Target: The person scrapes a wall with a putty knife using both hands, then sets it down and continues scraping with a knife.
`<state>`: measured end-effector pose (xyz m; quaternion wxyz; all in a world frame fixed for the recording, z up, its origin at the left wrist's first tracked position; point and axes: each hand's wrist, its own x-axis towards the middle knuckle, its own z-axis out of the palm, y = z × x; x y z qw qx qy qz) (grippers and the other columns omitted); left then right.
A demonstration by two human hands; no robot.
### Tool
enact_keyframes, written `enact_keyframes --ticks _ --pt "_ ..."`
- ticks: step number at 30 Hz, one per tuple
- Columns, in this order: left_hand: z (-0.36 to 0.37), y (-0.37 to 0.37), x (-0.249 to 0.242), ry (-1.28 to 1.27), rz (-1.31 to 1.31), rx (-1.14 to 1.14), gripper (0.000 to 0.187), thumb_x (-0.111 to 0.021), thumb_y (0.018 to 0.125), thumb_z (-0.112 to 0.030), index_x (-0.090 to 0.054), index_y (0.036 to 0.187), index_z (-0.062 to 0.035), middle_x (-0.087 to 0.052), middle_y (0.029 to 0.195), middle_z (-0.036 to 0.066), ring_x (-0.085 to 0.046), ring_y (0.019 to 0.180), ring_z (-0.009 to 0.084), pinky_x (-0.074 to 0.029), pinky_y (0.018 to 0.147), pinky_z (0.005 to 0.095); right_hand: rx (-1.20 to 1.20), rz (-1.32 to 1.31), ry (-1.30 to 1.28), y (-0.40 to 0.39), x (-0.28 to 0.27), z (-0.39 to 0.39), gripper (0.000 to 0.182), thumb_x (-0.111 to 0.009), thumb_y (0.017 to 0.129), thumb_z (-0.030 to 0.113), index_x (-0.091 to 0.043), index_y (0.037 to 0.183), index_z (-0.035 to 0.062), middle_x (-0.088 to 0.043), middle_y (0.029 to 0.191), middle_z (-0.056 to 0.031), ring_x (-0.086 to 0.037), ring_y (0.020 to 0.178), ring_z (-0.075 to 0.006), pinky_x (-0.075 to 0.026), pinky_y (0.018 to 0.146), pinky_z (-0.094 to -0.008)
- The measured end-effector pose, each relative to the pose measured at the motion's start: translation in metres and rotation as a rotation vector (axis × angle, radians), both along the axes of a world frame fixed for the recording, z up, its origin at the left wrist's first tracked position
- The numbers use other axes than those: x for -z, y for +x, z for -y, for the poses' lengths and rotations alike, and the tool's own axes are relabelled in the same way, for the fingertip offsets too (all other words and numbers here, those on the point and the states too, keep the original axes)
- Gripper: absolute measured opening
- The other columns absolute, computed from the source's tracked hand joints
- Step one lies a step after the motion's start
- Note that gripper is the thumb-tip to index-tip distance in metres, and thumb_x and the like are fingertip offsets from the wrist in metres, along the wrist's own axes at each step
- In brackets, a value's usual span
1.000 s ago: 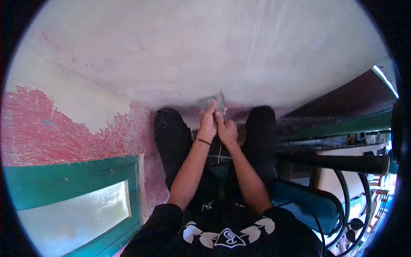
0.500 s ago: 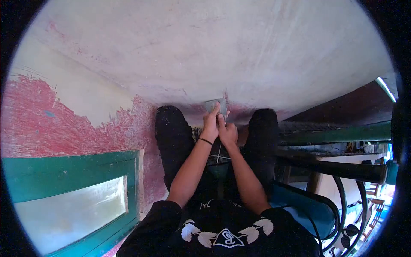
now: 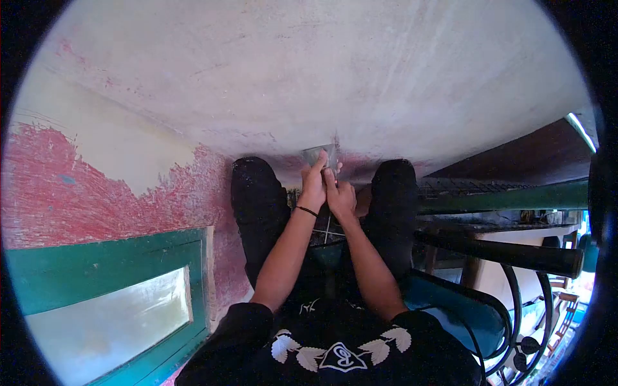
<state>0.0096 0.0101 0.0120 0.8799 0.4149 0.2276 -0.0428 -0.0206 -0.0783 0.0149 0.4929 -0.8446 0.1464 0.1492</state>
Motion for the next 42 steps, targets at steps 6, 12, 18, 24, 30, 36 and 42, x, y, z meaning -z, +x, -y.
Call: enact_keyframes --ticks 6,12,18,24,30,36,42 --pt "-0.005 0.005 -0.023 0.011 0.096 0.031 0.038 -0.066 0.09 -0.04 -0.06 0.106 -0.0058 -0.068 0.084 0.009 -0.065 0.066 0.0174 -0.051 0.049 0.0285 -0.053 -0.074 0.009 0.005 -0.009 0.005 0.076 -0.045 0.087 0.071 -0.072 0.095 0.0013 -0.065 0.102 -0.0307 -0.061 0.102 -0.0454 -0.046 0.089 -0.0514" --pt "-0.002 0.0 0.0 0.018 0.01 0.016 0.038 -0.067 0.09 -0.041 -0.06 0.105 -0.0067 -0.067 0.084 0.007 -0.065 0.068 0.0173 -0.05 0.05 0.0281 0.042 0.162 0.087 0.002 0.026 -0.003 0.073 -0.046 0.087 0.069 -0.071 0.099 0.0013 -0.066 0.101 -0.0285 -0.061 0.103 -0.0457 -0.046 0.089 -0.0496" --pt "-0.005 0.001 -0.006 0.005 0.028 0.064 0.034 -0.066 0.091 -0.039 -0.06 0.103 -0.0083 -0.066 0.089 0.005 -0.066 0.075 0.0182 -0.05 0.051 0.0299 -0.018 0.036 0.094 0.003 0.014 0.002 0.073 -0.046 0.088 0.068 -0.07 0.1 0.0 -0.067 0.093 -0.0278 -0.063 0.099 -0.0459 -0.047 0.087 -0.0497" --pt "-0.006 0.003 0.006 0.028 -0.017 0.032 0.037 -0.067 0.09 -0.039 -0.061 0.107 -0.007 -0.066 0.086 0.007 -0.065 0.072 0.0193 -0.051 0.05 0.0307 0.013 0.006 0.174 0.003 0.014 -0.001 0.069 -0.051 0.088 0.064 -0.069 0.09 -0.0022 -0.067 0.085 -0.029 -0.066 0.089 -0.0459 -0.048 0.082 -0.0501" --pt "-0.004 0.006 -0.004 0.057 0.045 0.028 0.038 -0.067 0.091 -0.036 -0.061 0.11 -0.0048 -0.067 0.089 0.011 -0.065 0.071 0.0196 -0.052 0.05 0.0299 0.068 0.167 0.175 0.007 0.03 -0.007 0.066 -0.055 0.087 0.062 -0.069 0.084 -0.0033 -0.065 0.079 -0.0301 -0.065 0.084 -0.047 -0.049 0.076 -0.0511" --pt "-0.002 0.011 -0.013 0.015 0.093 0.066 0.04 -0.065 0.091 -0.04 -0.061 0.11 -0.0041 -0.068 0.088 0.013 -0.064 0.07 0.0189 -0.052 0.052 0.0306 0.013 0.181 0.067 0.015 -0.005 0.005 0.069 -0.054 0.087 0.063 -0.068 0.081 -0.0047 -0.064 0.079 -0.0313 -0.064 0.085 -0.0479 -0.048 0.075 -0.0534" --pt "0.002 -0.002 0.009 -0.034 0.002 0.004 0.04 -0.066 0.091 -0.039 -0.063 0.108 -0.0039 -0.069 0.086 0.011 -0.064 0.066 0.0175 -0.05 0.049 0.0301 0.041 0.14 -0.082 0.002 0.022 0.002 0.073 -0.052 0.086 0.065 -0.067 0.08 -0.0056 -0.063 0.076 -0.0315 -0.064 0.081 -0.049 -0.048 0.073 -0.0551"
